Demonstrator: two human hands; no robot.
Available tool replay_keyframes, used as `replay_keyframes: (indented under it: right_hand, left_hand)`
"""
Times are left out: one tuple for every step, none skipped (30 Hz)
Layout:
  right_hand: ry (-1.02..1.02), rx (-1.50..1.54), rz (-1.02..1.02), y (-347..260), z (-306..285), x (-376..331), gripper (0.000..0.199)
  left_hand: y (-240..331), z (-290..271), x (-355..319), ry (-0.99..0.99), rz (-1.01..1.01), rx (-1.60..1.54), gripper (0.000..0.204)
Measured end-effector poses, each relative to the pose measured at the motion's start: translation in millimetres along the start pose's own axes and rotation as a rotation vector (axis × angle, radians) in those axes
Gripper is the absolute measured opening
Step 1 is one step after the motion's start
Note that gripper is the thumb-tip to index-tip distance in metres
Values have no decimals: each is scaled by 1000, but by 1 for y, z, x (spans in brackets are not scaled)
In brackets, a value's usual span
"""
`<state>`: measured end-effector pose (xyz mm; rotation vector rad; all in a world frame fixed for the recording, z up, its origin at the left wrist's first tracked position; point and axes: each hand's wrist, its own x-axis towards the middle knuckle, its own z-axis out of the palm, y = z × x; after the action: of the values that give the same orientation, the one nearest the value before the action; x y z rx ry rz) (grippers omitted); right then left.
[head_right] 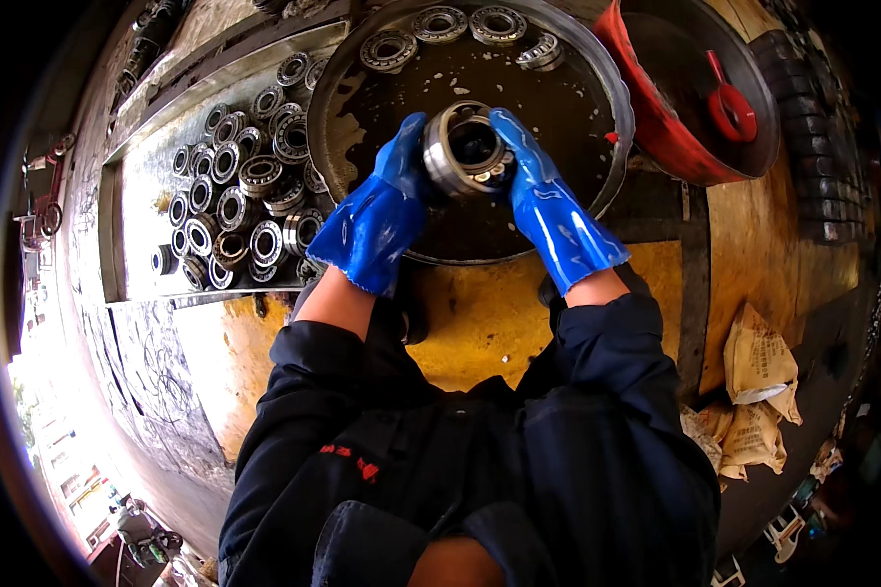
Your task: The person repeatedly picks up metal bearings from a tray, dips them into a dark liquid in a bucket, and places them back into the tray. The process is repeated for multiple bearings throughout the clip.
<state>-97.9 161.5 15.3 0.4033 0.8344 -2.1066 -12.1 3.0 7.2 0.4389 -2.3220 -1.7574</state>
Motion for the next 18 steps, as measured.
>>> replay_keyframes:
  right_hand:
    - [-5, 66, 31, 3, 0, 3, 56]
    - [2, 148, 70, 4, -3, 3, 53]
    - [13, 231, 110, 6, -5, 2, 49]
    - [9, 273, 142, 6, -5, 6, 49]
    - [5, 290, 163, 10, -3, 5, 49]
    - [5, 301, 172, 9, -3, 2, 49]
    - [4, 302, 174, 7, -2, 0, 49]
    - [5, 293, 171, 8, -2, -4, 49]
    - [3, 287, 180, 10, -2, -5, 49]
    - [3, 278, 185, 11, -2, -6, 48]
    - [6, 267, 189, 11, -1, -8, 48]
    - [5, 258, 197, 14, 0, -9, 48]
    - [11, 251, 207, 15, 0, -10, 48]
    - [10, 246, 214, 17, 1, -11, 48]
    - [13, 241, 217, 16, 2, -9, 48]
    - [14, 233, 218, 18, 3, -11, 48]
    - [20, 230, 222, 17, 4, -11, 47]
    - [23, 225, 223, 17, 5, -12, 47]
  left_hand:
    - [1, -2, -1, -37, 1, -98, 32]
    - [2, -4, -3, -81, -7, -218, 32]
    - [2, -7, -5, -131, -57, -387, 32]
    - [1, -11, -3, -186, -210, -593, 31]
    - [-1, -14, -3, -236, -361, -804, 31]
    - [10, -8, -5, -180, -441, -898, 33]
    - [13, -5, -6, -197, -423, -946, 34]
    - [15, -3, -6, -211, -403, -993, 35]
    - [18, -3, -8, -215, -386, -1037, 36]
    - [35, -4, -7, -191, -480, -1100, 40]
    - [29, 0, -4, -207, -475, -1166, 39]
    - [25, 1, -2, -219, -470, -1226, 38]
    - [21, 0, -1, -233, -465, -1286, 37]
    - [18, -2, -3, -207, -491, -1248, 40]
    - [17, -2, -3, -181, -511, -1222, 40]
    - [17, -2, -2, -156, -532, -1195, 41]
    - [17, -2, -2, -133, -554, -1168, 42]
    - [14, -3, -3, -171, -514, -1163, 42]
